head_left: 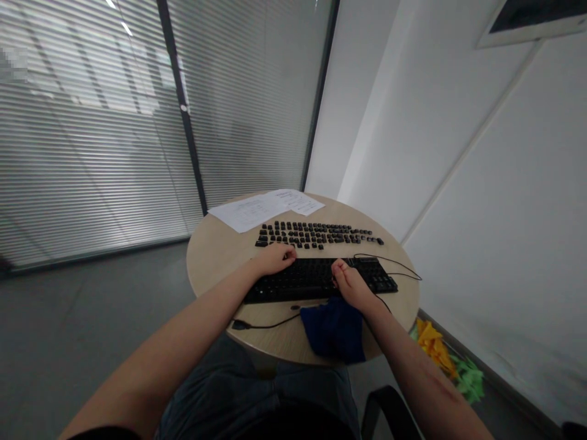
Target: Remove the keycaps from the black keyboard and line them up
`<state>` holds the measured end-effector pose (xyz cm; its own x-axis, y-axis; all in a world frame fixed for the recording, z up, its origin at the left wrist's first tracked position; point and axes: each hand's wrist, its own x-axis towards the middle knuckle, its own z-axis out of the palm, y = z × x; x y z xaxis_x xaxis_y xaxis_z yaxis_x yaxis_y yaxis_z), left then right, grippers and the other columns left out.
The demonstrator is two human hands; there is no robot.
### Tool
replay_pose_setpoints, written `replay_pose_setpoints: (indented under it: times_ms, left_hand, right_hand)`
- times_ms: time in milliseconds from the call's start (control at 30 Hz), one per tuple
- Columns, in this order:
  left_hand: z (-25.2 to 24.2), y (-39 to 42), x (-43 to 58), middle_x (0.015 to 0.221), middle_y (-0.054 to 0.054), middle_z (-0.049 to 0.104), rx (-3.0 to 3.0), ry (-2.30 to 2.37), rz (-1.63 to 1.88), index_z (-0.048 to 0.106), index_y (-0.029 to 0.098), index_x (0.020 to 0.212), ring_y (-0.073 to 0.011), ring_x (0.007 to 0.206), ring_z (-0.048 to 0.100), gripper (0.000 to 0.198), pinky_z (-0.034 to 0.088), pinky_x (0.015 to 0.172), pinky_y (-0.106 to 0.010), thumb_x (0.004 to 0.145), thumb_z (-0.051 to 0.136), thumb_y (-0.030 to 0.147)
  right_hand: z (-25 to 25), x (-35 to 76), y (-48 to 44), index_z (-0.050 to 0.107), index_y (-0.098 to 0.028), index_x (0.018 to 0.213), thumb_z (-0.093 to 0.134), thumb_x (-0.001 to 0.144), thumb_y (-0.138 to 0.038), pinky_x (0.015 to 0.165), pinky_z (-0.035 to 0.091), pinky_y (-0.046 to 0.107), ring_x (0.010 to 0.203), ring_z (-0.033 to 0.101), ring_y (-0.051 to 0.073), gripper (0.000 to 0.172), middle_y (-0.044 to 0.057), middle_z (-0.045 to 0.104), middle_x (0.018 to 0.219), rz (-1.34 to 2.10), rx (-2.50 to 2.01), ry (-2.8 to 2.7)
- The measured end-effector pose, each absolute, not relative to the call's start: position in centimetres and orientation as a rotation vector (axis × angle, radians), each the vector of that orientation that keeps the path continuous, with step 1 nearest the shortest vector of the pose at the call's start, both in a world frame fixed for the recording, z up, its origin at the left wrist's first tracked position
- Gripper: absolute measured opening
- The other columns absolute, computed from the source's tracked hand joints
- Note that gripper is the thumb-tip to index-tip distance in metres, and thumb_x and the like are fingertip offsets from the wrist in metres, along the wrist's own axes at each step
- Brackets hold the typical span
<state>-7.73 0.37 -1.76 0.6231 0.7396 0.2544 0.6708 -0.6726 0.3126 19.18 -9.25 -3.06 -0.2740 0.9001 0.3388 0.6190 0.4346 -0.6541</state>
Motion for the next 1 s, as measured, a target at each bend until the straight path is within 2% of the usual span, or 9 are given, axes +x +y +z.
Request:
replay_pose_setpoints:
  times_ms: [167, 467, 633, 833, 1000]
  left_hand:
    - [-1.7, 0.3, -7.7, 0.088, -0.003, 0.073, 2.655, 1.174, 0.534, 0.070, 0.019, 0.090, -0.0179, 0.080, 0.065, 0.015, 0.045, 0.073, -0.026, 0.087, 0.056, 0.023]
    - [-1.8, 0.5, -7.8, 0.088, -0.002, 0.073, 2.651, 1.167, 0.544, 0.071, 0.019, 0.090, -0.0172, 0.079, 0.065, 0.014, 0.046, 0.074, -0.026, 0.087, 0.057, 0.023]
    - [-2.0, 0.6, -7.9, 0.090, -0.003, 0.073, 2.648, 1.146, 0.554, 0.072, 0.020, 0.094, -0.0183, 0.083, 0.066, 0.016, 0.048, 0.079, -0.028, 0.087, 0.057, 0.024]
    - [-1.4, 0.2, -7.9, 0.091, -0.004, 0.073, 2.692, 1.164, 0.519, 0.072, 0.020, 0.094, -0.0198, 0.084, 0.066, 0.016, 0.049, 0.079, -0.030, 0.087, 0.058, 0.022]
    - [0.1, -0.7, -7.9, 0.095, -0.005, 0.072, 2.842, 1.193, 0.605, 0.071, 0.021, 0.093, -0.0225, 0.093, 0.065, 0.014, 0.049, 0.083, -0.033, 0.088, 0.057, 0.023]
  right_hand:
    - [-3.1, 18.8, -9.3, 0.048, -0.023, 0.084, 0.035, 0.101, -0.038, 0.055, 0.038, 0.026, 0.053, 0.055, 0.016, 0.026, -0.002, 0.055, 0.059, 0.523, -1.274, -1.935]
    - [-5.0, 18.8, -8.5, 0.050, -0.023, 0.081, 0.041, 0.097, -0.059, 0.042, 0.038, 0.023, 0.044, 0.051, 0.013, 0.040, -0.003, 0.055, 0.053, 0.682, -1.242, -1.530]
    - [-4.7, 18.7, -8.2, 0.043, -0.024, 0.079, 0.037, 0.096, -0.063, 0.037, 0.034, 0.020, 0.037, 0.043, 0.011, 0.042, -0.007, 0.047, 0.047, 0.739, -1.116, -1.220]
    - [-4.6, 18.2, -8.5, 0.046, -0.024, 0.081, 0.046, 0.092, -0.065, 0.037, 0.036, 0.021, 0.038, 0.045, 0.011, 0.043, -0.006, 0.051, 0.050, 0.751, -1.125, -1.256]
    - [-5.0, 18.1, -8.5, 0.048, -0.023, 0.083, 0.048, 0.092, -0.064, 0.040, 0.040, 0.021, 0.042, 0.049, 0.011, 0.042, -0.005, 0.054, 0.054, 0.758, -1.134, -1.277]
